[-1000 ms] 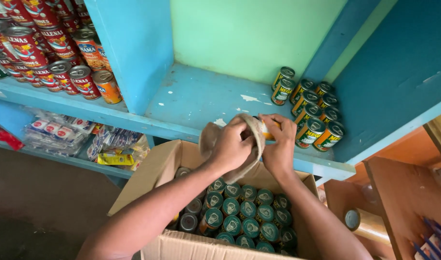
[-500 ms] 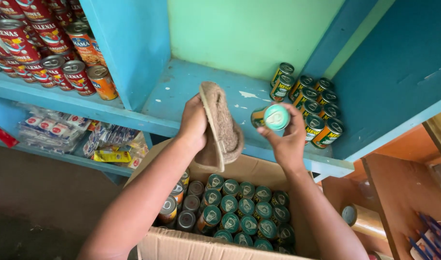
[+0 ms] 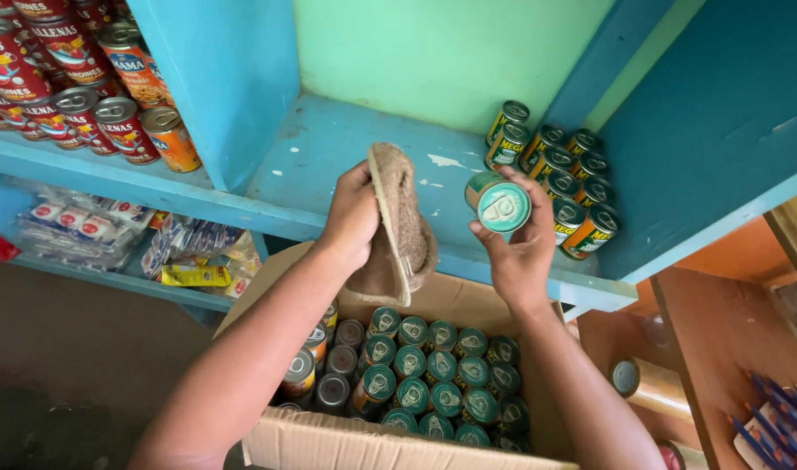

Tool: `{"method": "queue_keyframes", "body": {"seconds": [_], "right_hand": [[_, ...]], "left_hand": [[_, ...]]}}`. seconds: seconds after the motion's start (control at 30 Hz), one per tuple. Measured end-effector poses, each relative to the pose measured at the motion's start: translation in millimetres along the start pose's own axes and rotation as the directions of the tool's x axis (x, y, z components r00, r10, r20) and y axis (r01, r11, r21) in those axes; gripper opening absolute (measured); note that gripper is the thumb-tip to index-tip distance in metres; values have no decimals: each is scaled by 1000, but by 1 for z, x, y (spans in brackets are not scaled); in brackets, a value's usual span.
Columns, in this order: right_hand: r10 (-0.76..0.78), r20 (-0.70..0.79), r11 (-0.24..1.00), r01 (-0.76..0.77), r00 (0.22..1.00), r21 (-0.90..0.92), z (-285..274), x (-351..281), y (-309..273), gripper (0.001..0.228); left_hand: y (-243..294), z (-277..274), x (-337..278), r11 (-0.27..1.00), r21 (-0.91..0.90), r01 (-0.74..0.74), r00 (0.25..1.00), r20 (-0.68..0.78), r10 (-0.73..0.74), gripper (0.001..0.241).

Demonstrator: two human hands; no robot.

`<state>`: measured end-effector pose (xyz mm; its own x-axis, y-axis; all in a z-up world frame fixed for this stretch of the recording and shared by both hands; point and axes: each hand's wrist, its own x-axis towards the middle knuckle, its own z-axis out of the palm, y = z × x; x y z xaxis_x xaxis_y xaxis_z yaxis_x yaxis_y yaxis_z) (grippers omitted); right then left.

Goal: Wiping canned goods with a cloth and arranging them on store shelves.

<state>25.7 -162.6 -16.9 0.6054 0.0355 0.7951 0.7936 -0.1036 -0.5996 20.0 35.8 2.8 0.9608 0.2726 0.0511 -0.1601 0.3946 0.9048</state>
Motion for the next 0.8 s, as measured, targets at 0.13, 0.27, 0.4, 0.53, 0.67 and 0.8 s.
{"method": "queue_keyframes", "body": {"seconds": [0.13,0.27,0.4,0.53,0.67,0.8], "right_hand": [[-12,-4,1000,11,1000,-13,0,-1,1,68],[-21,9,1000,21,1000,3,1,-1,-2,67],[-23,16,1000,22,1000,19,0,0,-1,65],[-103,38,995,102,994,19,-2,3,-4,63],[-149,39,989,149,988,-7,-5,0,4,67],[-167,35,986,167,985,17,-2,-1,4,69]], "left_hand": [[5,0,2,1000,-2,-7,1000,-4,7,10],[2,-3,5,1000,-2,-16,1000,8,16,7],[-5,-4,7,1000,6,-24,1000,19,24,6],[-1,-3,5,999,25,-26,999,23,25,7],[5,-1,2,999,17,-32,999,-1,32,9],[7,-2,3,1000,5,-28,999,-24,28,9]]}}
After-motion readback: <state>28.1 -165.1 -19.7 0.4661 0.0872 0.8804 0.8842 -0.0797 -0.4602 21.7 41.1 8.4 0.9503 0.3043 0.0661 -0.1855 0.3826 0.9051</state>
